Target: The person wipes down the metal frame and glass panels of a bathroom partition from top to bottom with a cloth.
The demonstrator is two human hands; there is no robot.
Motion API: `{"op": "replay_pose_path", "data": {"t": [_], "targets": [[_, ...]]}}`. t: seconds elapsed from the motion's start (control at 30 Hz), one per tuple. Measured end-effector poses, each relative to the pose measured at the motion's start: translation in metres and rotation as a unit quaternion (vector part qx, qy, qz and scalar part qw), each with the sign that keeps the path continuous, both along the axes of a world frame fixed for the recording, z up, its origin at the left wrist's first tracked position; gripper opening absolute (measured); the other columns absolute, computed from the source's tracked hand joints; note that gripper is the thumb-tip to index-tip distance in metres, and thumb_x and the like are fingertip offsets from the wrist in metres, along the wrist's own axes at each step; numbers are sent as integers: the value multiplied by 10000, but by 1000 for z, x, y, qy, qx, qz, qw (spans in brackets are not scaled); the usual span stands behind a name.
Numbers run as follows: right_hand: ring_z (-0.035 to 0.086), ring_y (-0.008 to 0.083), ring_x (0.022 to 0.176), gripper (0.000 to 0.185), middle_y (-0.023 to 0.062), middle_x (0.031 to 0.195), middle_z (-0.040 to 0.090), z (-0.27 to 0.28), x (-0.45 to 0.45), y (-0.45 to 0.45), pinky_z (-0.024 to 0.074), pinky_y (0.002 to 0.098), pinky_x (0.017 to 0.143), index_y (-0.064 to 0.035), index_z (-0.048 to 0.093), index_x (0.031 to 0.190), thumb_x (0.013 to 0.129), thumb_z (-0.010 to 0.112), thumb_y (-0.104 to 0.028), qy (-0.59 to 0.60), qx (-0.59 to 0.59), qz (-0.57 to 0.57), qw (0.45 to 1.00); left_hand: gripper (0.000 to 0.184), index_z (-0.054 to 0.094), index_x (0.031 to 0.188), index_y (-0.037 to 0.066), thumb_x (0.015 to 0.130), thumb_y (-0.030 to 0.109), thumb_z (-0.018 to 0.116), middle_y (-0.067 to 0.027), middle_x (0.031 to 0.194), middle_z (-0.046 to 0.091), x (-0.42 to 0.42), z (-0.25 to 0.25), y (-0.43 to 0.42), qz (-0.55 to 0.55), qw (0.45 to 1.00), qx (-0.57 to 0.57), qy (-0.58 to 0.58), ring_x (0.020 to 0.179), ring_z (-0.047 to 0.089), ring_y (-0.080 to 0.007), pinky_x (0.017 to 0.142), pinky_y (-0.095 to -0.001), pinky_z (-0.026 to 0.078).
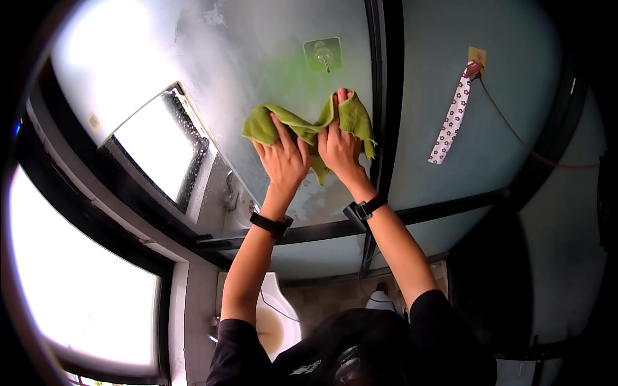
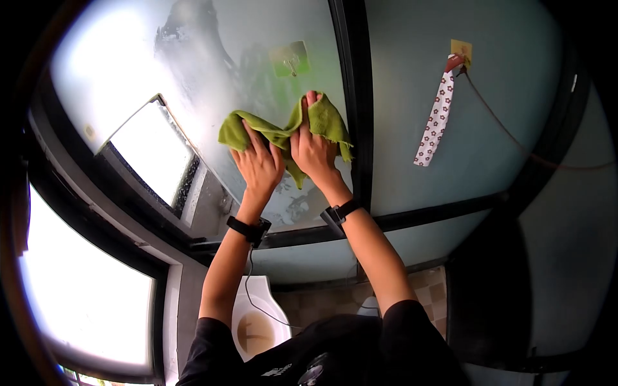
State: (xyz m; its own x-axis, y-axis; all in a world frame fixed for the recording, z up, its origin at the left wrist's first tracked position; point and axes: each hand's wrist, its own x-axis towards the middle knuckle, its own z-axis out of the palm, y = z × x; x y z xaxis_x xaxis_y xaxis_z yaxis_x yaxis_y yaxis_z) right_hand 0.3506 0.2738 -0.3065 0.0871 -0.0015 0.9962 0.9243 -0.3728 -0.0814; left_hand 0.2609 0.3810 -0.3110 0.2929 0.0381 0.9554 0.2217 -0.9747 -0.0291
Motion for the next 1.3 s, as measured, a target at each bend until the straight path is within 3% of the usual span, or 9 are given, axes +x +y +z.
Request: {"op": "replay_pose_path", "data": {"t": [0.07, 0.27, 0.37, 0.5, 0.77, 0.97, 1.1, 1.17, 1.3], "targets": [[367, 419, 1366, 563, 240, 1490, 371, 19, -7, 7, 314, 511, 1100, 82, 413, 1391, 896, 538, -155, -9, -19, 21, 1000, 757, 233, 1450, -148, 899, 290, 513, -383, 1356, 416, -5, 20, 6, 4, 998, -2, -59, 1326, 333, -510, 1127, -572, 167], [395, 364, 1362, 630, 157, 1522, 363, 35, -21, 27, 341, 488, 1084, 23, 388, 1434, 878, 582, -202, -24, -29, 61, 997, 724, 243, 1457, -128, 918, 285, 494, -372, 1353, 425, -21, 40, 46, 76, 995, 0, -60, 1324, 342, -490, 1126, -549, 182], [406, 346, 1361, 637, 147, 1507, 390, 25, -21, 31, 349, 487, 1081, 22, 436, 1400, 848, 628, -230, -29, -85, 34, 995, 693, 298, 1439, -125, 913, 276, 506, -350, 1398, 401, -12, 18, 73, 49, 998, 21, -23, 1351, 311, -488, 1137, -570, 150], [503, 310, 1271, 487, 95, 1452, 474, 3, -23, 39, 422, 452, 1008, -23, 560, 1313, 868, 583, -220, -30, -106, 32, 993, 662, 376, 1395, -129, 896, 279, 526, -306, 1418, 411, -11, -28, 87, 57, 992, 86, 67, 1358, 313, -475, 1118, -615, 152], [578, 315, 1138, 381, 43, 1423, 505, -53, -22, 50, 494, 454, 882, -85, 622, 1197, 822, 634, -157, -57, -124, 24, 990, 636, 474, 1376, -21, 883, 375, 533, -216, 1430, 444, -13, -88, 94, 45, 989, 95, 100, 1340, 376, -396, 1101, -573, 209], [578, 318, 1135, 386, 47, 1425, 503, -67, -21, 51, 497, 447, 880, -74, 620, 1197, 817, 635, -136, -51, -135, 31, 989, 566, 542, 1326, 41, 865, 368, 566, -171, 1404, 483, -13, -94, 91, 31, 993, 86, 71, 1330, 397, -368, 1095, -568, 219], [572, 311, 1152, 424, 50, 1439, 493, -78, -21, 46, 500, 430, 889, -69, 605, 1233, 814, 626, -124, -64, -160, 12, 985, 575, 536, 1331, 21, 856, 342, 587, -183, 1377, 506, -14, -104, 91, 1, 991, 108, 78, 1301, 435, -376, 1078, -578, 259], [571, 302, 1158, 494, 52, 1469, 463, -88, -22, 41, 503, 413, 890, -70, 561, 1304, 818, 616, -134, -88, -234, -2, 968, 587, 532, 1334, 4, 849, 327, 604, -195, 1364, 514, -14, -118, 88, -28, 991, 115, 64, 1281, 461, -386, 1059, -579, 299], [579, 300, 1139, 590, 45, 1512, 407, -123, -22, 39, 505, 411, 885, -83, 473, 1397, 830, 614, -168, -92, -269, 7, 959, 560, 533, 1313, -14, 853, 296, 606, -246, 1332, 518, -24, -153, 91, -40, 986, 99, 127, 1234, 474, -440, 1048, -579, 305]]}}
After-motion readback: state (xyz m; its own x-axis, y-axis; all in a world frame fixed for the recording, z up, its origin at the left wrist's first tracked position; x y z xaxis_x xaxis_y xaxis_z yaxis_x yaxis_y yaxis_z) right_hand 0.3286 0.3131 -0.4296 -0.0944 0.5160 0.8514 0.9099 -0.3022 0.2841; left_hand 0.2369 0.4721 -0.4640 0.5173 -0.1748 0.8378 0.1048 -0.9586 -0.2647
